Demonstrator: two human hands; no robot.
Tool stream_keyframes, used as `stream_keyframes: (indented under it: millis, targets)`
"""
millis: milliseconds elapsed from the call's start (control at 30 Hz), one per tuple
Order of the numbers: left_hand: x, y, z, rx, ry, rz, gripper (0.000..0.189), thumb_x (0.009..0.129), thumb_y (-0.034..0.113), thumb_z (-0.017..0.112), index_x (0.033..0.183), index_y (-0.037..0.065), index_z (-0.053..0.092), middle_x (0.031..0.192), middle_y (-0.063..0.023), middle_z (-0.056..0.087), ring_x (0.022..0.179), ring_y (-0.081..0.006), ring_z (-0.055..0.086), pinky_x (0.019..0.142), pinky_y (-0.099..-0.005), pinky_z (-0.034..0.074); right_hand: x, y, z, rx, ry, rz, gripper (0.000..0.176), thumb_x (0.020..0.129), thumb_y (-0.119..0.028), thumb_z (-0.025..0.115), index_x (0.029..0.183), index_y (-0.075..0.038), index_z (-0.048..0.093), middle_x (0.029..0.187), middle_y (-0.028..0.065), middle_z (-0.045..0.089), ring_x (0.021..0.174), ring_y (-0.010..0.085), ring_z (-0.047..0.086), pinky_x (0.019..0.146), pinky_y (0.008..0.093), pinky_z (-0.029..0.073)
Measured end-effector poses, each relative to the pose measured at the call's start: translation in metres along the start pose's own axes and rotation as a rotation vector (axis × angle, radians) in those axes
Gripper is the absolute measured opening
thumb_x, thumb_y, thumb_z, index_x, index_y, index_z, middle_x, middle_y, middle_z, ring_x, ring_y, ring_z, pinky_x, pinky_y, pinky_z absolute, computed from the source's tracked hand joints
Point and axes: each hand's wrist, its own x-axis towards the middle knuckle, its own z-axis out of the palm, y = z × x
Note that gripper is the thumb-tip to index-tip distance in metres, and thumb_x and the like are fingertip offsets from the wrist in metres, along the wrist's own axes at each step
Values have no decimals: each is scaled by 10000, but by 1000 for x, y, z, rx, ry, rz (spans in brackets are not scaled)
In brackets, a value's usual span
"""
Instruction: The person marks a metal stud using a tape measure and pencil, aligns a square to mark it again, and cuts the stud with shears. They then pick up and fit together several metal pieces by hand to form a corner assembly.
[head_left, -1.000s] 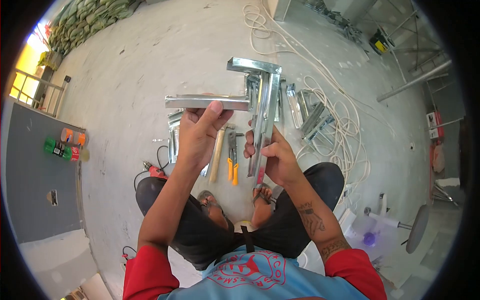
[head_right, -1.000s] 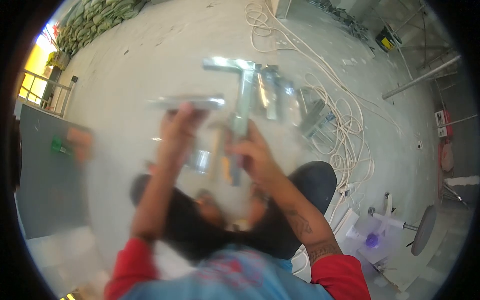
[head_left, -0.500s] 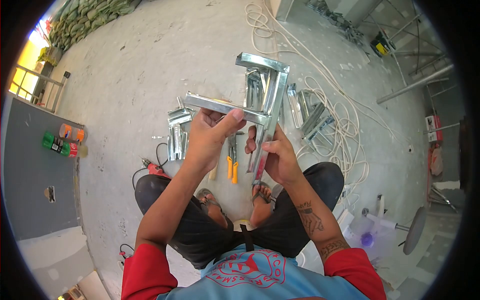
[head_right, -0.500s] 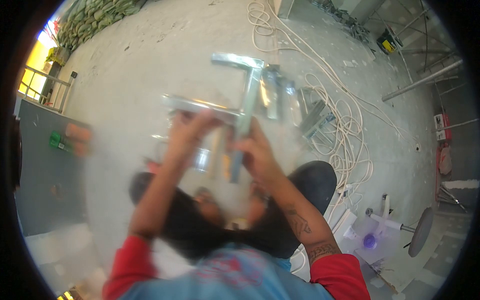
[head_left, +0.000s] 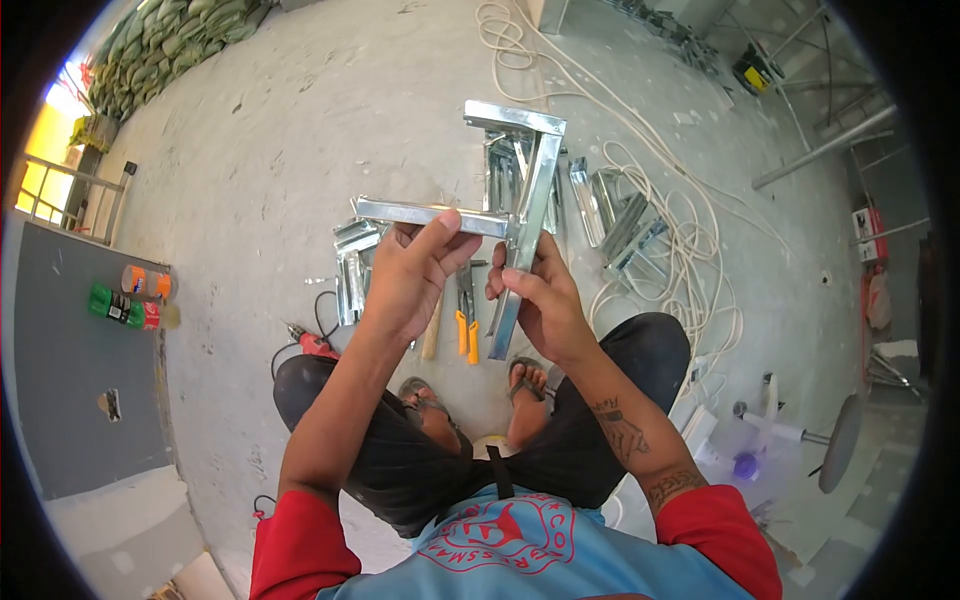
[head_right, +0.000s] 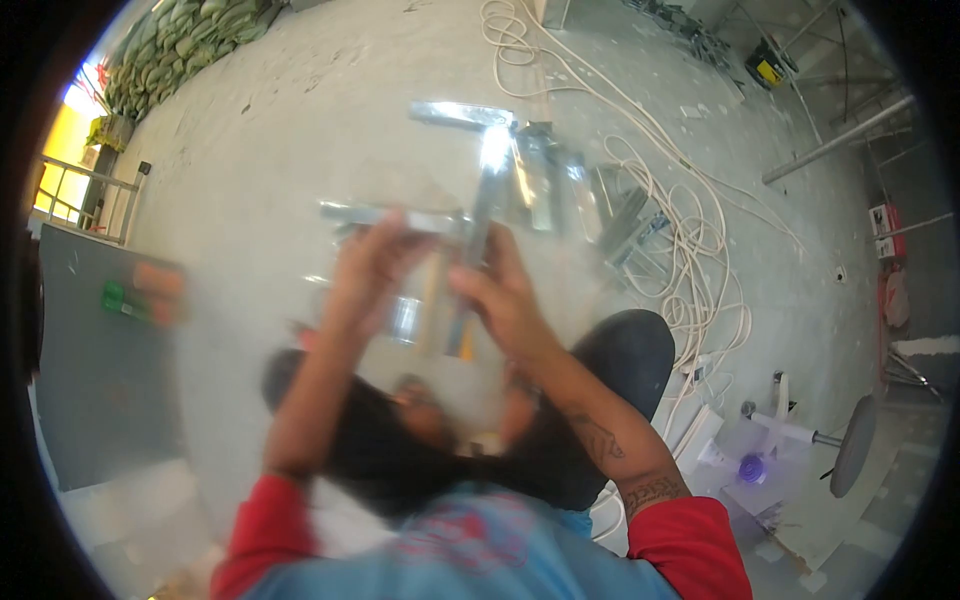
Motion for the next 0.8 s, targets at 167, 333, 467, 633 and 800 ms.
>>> stream_keyframes:
  millis: [167,333,467,633,800]
  targets:
    - [-5,0,9,154,-2,104,288,938,114,709,1139,-23,556,1100,-136,656,1046,-237,668,977,-386,549,3,8,-6,-123,17,-82,478,896,-86,625,1339,-57,447,1111,72,541,927,158,563,866,365,480]
    - [-6,0,9,285,17,172,401,924,126,725,1215,-35,501,1186,-144,626,1069,-242,661,960,-399,558,-3,10,-1,-63,-18,-45,475,895,-54,612,1338,-56,442,1134,72,546,985,167,570,906,359,482]
    - [-10,1,6,280,57,124,396,927,99,703,1227,-22,476,1168,-134,609,1068,-240,650,954,-434,569,4,16,-16,-178,-82,-91,608,916,-116,664,1441,-30,368,1194,53,510,1113,152,518,987,332,450]
    - [-8,1,0,214,26,105,364,936,91,679,1227,4,478,1126,-117,599,1060,-242,647,969,-460,563,5,13,-5,-213,-121,-120,558,963,-57,629,1432,-30,328,1244,83,511,1158,168,552,1013,366,484]
    - [-1,-3,-14,96,16,31,370,947,155,680,1235,30,483,1105,-110,612,1047,-253,651,941,-447,561,5,18,-10,-304,-91,-50,569,972,-95,653,1427,-12,322,1254,87,501,1189,169,536,1029,371,489]
